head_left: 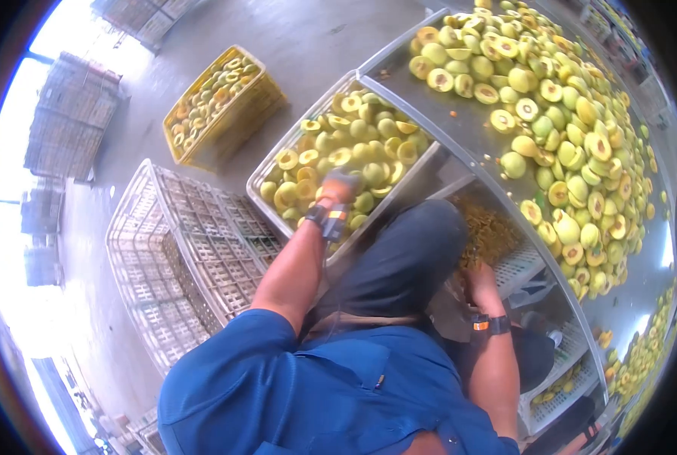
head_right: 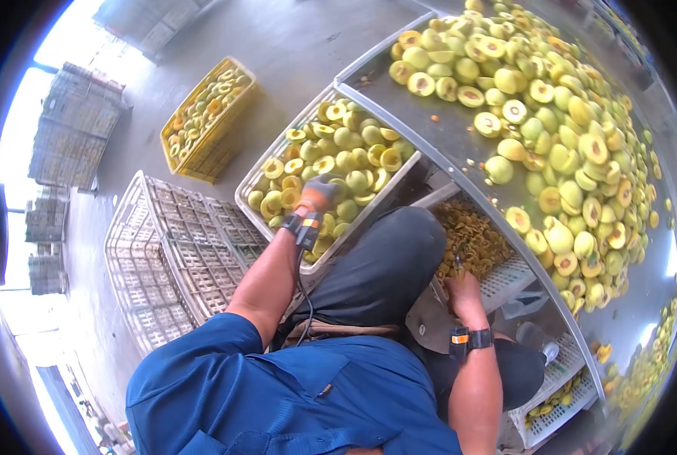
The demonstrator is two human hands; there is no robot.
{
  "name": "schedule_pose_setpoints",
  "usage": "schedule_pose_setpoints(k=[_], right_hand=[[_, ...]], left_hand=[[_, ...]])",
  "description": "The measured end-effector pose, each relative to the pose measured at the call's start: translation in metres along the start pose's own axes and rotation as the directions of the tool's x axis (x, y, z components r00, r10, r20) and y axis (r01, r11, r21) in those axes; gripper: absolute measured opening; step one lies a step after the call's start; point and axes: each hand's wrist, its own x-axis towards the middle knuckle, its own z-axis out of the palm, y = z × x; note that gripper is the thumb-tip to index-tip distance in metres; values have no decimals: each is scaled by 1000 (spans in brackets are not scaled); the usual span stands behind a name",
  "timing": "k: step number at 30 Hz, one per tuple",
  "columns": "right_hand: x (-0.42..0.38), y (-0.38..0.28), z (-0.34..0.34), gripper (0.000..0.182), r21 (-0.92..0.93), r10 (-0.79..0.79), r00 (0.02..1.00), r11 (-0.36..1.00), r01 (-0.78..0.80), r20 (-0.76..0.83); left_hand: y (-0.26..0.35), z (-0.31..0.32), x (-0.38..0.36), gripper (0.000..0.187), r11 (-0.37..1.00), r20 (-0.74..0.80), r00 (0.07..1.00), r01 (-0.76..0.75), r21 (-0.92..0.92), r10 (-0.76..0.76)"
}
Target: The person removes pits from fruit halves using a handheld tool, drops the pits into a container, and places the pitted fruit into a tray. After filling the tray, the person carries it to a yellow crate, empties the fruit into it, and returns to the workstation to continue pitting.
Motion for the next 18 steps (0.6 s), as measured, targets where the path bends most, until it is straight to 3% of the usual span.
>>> schedule_pose_setpoints(k=[1,3,4,6,7,10,12,13,14,16,17,18], right_hand=[[-5,-16,-2,18,41,55,998,998,-56,32],[-10,-31,-3,17,140,126,990,981,-135,69],[-8,-31,-2,18,92,129,989,986,-135,68],[-6,-37,-1,20,-4,135,989,991,-135,67],[-3,-39,0,22,-82,146,987,987,-141,67],[10,-22,4,25,-233,83,993,970,-62,82],[23,-3,12,27,-267,23,994,964,5,103],[27,5,13,28,-268,2,994,963,27,109],[30,14,12,29,-272,-17,994,961,46,109],[35,41,12,30,-350,-222,968,903,251,121],[40,51,14,31,-392,-275,953,868,304,129],[45,61,16,32,-433,-328,935,829,354,137]], left_hand=[[-8,1,2,31,973,-44,984,-161,166,170],[-28,-1,6,36,957,-165,952,-230,176,259],[-34,-5,10,35,992,-211,975,-85,-92,65],[-62,-10,25,33,957,-259,963,-10,-291,-69],[-111,-9,42,31,972,-308,952,-73,-221,2],[-154,-44,66,29,989,-352,933,-112,-97,72],[-148,-66,79,32,986,-361,929,26,-167,-85],[-124,-83,80,35,953,-350,906,149,-263,-238],[-117,-98,78,38,968,-366,926,171,184,-94],[-96,-108,84,46,920,-667,745,279,274,-27],[-51,-119,78,42,925,-716,692,326,194,-93],[-17,-120,82,41,970,-693,718,209,126,-65]])
